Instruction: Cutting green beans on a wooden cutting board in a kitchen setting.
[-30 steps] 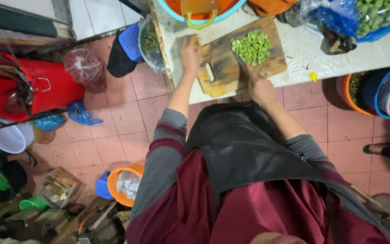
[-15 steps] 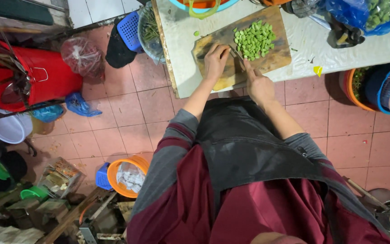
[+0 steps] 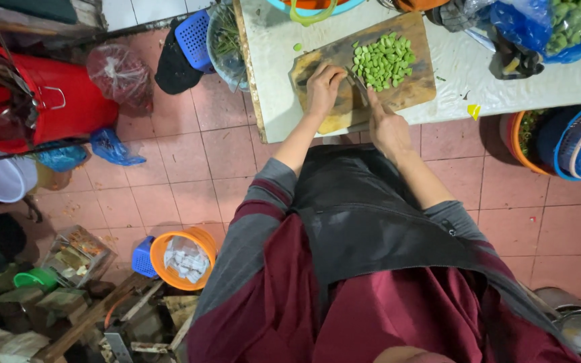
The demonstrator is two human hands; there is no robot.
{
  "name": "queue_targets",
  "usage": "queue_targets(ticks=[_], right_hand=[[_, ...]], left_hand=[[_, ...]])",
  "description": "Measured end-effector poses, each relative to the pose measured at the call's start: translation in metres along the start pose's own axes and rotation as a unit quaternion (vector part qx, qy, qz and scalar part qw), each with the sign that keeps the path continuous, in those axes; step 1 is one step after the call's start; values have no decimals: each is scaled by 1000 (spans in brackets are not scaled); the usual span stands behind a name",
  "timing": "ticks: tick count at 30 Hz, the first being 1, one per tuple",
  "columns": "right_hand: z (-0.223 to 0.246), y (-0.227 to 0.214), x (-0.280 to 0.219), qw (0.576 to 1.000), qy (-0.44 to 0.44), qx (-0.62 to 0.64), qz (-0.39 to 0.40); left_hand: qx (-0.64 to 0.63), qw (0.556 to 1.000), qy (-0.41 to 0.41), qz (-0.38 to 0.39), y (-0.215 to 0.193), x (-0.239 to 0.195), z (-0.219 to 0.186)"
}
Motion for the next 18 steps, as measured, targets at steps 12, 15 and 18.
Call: queue_targets(ticks=[12, 15, 18], right_hand=[[-7, 6, -6, 1000, 8, -11, -3], [-10, 9, -4, 998, 15, -52, 21], [-14, 18, -3, 998, 23, -43, 34]], left_hand=[[42, 999, 12, -8, 5, -7, 5], [36, 999, -15, -3, 7, -8, 4], [53, 999, 10, -9, 12, -7, 7]])
Point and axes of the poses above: each hand's wrist, its own x-axis towards the middle knuckle, its own y-axis out of the palm, z = x × y, the point moved 3 cm from there along x, towards the middle knuckle, and after that the axes turned 12 degrees about -x, right-handed, at the moved point
